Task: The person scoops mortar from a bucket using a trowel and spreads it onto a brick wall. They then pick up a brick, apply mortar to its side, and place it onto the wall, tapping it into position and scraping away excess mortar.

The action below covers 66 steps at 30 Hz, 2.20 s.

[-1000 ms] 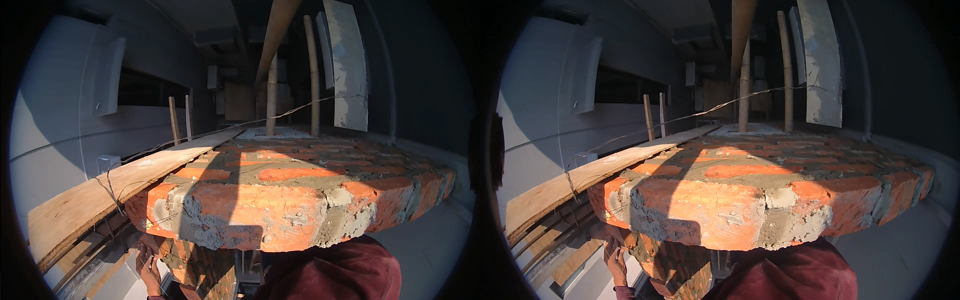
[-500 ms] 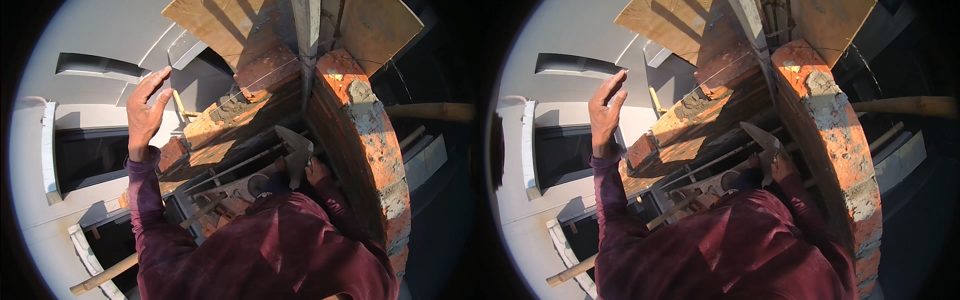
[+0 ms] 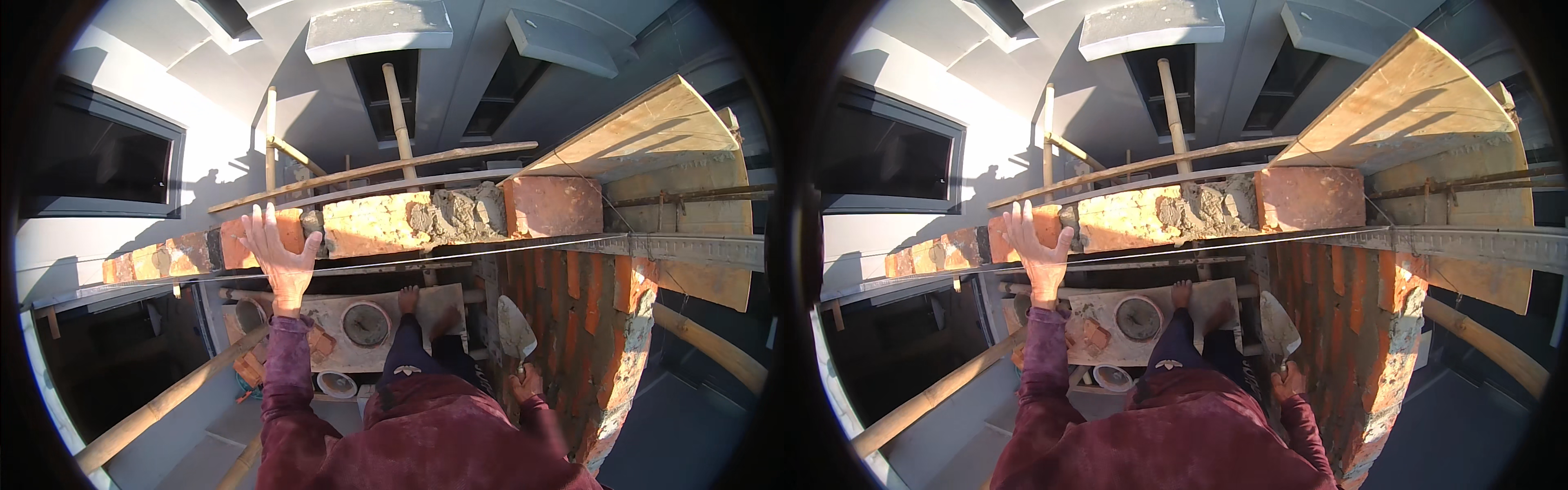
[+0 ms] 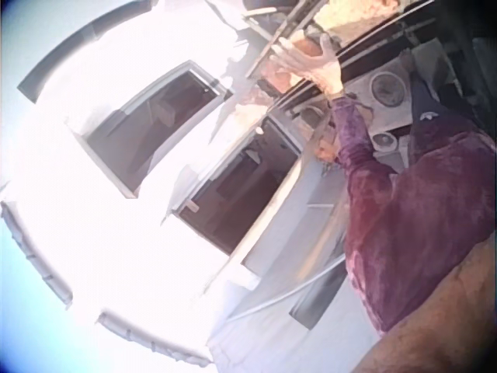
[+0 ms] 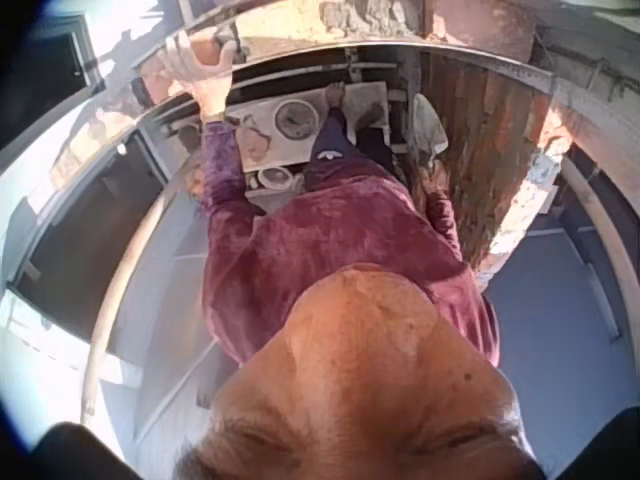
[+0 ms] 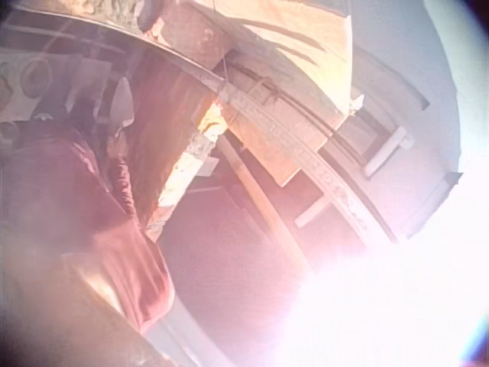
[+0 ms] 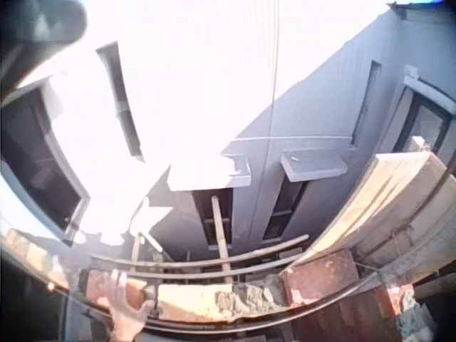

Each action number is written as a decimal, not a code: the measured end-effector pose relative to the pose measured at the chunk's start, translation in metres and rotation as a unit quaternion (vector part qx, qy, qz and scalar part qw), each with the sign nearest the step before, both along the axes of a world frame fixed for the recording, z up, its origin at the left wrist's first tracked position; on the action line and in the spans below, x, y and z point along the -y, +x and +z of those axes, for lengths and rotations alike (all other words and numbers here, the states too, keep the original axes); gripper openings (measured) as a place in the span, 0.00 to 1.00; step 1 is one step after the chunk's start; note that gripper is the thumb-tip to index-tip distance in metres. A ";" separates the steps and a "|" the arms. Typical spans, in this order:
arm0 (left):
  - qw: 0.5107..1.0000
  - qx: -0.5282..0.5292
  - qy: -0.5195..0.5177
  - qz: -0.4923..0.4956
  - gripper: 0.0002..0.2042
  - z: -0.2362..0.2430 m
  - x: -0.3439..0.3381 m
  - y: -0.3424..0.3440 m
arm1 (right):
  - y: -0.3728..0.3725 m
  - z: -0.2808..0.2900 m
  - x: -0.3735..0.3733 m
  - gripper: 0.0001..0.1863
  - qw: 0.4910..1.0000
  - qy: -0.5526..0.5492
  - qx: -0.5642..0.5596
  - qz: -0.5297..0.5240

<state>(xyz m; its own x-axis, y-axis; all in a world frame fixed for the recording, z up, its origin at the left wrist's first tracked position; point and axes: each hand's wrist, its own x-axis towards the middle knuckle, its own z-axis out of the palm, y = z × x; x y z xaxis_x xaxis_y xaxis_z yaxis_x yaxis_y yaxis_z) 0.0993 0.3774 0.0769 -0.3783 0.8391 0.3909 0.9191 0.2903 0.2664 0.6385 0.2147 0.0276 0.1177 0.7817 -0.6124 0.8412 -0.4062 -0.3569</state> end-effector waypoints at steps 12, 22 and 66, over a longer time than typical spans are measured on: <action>0.997 0.037 -0.060 -0.007 0.57 -0.015 -0.015 -0.008 | -0.001 -0.045 0.080 0.25 0.991 -0.066 0.113 -0.025; 0.997 0.051 -0.057 0.024 0.39 -0.028 -0.023 -0.012 | -0.042 -0.048 0.007 0.28 0.971 -0.226 0.075 -0.004; 0.979 -0.169 -0.074 -0.083 0.33 -0.061 0.059 -0.030 | 0.065 -0.131 0.152 0.20 0.969 -0.077 -0.055 -0.226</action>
<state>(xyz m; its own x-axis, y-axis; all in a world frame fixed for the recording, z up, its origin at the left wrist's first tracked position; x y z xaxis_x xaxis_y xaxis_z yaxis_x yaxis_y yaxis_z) 0.0694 0.3188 0.0157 -0.1017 0.9354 0.3388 0.9854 0.1415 -0.0950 0.7039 0.0626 -0.1035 0.3547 0.5632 -0.7463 0.5252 -0.7804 -0.3393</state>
